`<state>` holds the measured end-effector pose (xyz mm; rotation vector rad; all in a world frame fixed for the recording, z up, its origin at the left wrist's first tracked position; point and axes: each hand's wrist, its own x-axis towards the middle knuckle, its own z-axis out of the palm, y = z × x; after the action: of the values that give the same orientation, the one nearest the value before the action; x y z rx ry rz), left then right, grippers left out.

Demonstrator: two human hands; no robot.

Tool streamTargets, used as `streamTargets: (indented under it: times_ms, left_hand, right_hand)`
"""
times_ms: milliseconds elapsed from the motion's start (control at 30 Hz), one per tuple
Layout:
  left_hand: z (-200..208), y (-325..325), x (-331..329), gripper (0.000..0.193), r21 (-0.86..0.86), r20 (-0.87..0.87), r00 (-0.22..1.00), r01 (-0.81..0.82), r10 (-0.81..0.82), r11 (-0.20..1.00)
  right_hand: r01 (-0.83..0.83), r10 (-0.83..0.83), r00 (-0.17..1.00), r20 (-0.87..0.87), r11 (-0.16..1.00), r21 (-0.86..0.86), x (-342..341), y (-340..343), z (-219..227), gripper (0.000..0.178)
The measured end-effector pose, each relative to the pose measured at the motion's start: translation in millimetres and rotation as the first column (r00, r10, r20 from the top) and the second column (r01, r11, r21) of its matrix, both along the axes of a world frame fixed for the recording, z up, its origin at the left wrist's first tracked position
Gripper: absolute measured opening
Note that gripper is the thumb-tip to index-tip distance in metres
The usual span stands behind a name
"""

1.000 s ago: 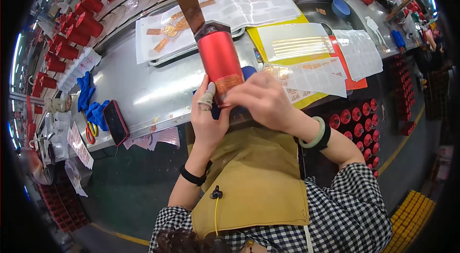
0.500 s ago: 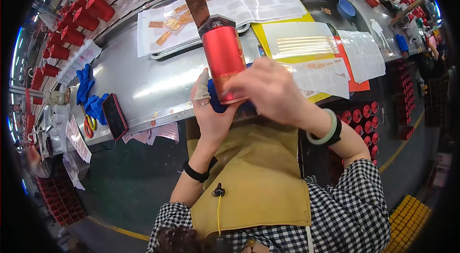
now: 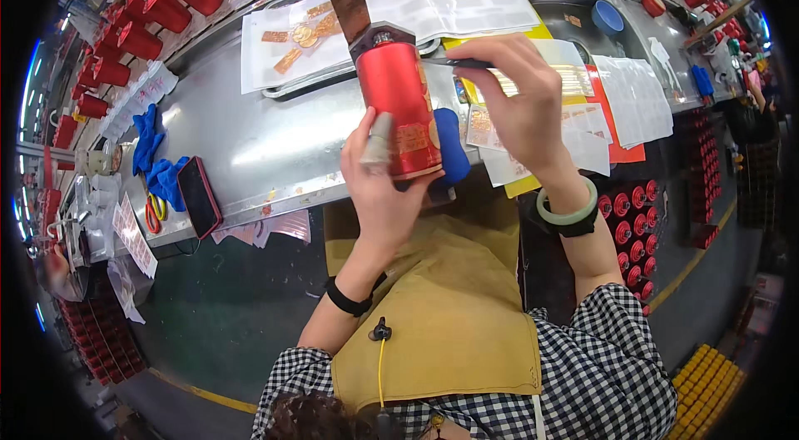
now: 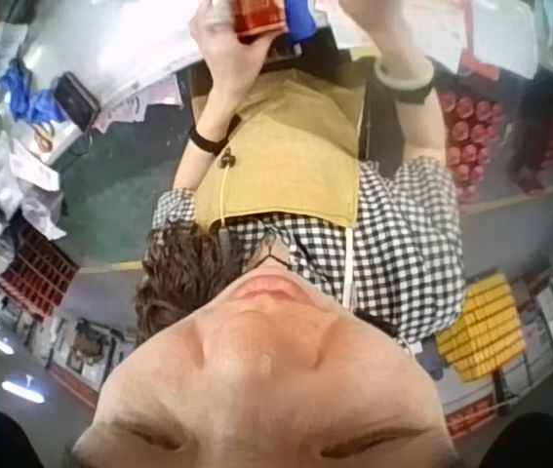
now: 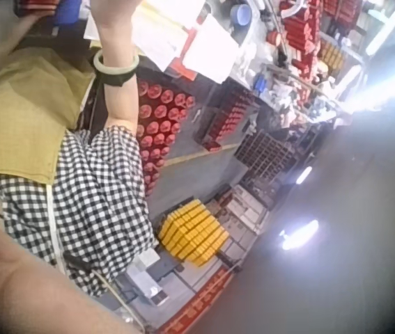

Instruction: Applying decorative and informational stickers to red liquor bottles on an assembly line.

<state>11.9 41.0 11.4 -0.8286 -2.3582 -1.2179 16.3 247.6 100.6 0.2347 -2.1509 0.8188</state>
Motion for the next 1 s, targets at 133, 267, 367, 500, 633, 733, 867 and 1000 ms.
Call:
streamTargets:
  times_ms: [133,267,367,500,633,733,867,1000]
  left_hand:
    - [-2.1,-13.4,-2.5,0.108,0.081,0.191,0.982,-0.008,-0.008,0.997]
    - [-12.4,-19.2,-5.1,0.103,0.231,0.453,0.880,0.037,-0.141,0.972]
    - [-12.0,-24.8,-8.4,0.100,0.121,0.305,0.948,0.054,-0.089,0.991]
    - [-13.7,-28.5,-10.6,0.109,0.090,0.291,0.951,0.082,-0.105,0.993]
    - [-22.5,-37.4,-19.1,0.111,-0.018,0.307,0.945,0.126,-0.114,0.992]
    - [-23.9,-38.9,-25.3,0.111,-0.076,0.252,0.957,0.171,-0.147,0.982]
    - [-19.6,-38.2,-20.3,0.109,-0.107,0.295,0.949,0.152,-0.115,0.982]
    - [-22.3,-38.5,-21.7,0.102,-0.093,0.303,0.944,0.167,-0.131,0.982]
  right_hand:
    - [-0.163,0.168,0.986,0.011,0.934,0.317,-4.1,-17.4,-32.2,0.016]
    - [-0.491,0.441,0.871,0.216,0.783,0.381,-2.2,-35.7,-30.1,0.024]
    - [-0.255,0.245,0.967,0.073,0.918,0.305,-71.9,-10.3,-38.8,0.025]
    - [-0.051,0.111,0.991,-0.078,0.842,0.537,-96.7,22.1,-18.6,0.020]
    - [-0.424,0.473,0.881,0.024,0.765,0.485,-19.7,-12.1,-53.0,0.018]
    - [-0.606,0.590,0.785,0.191,0.663,0.439,4.4,-22.9,-41.1,0.023]
    - [-0.166,0.177,0.984,-0.010,0.941,0.294,-61.0,15.5,-44.6,0.026]
    - [-0.188,0.212,0.977,-0.006,0.879,0.438,-49.1,19.5,-39.0,0.019]
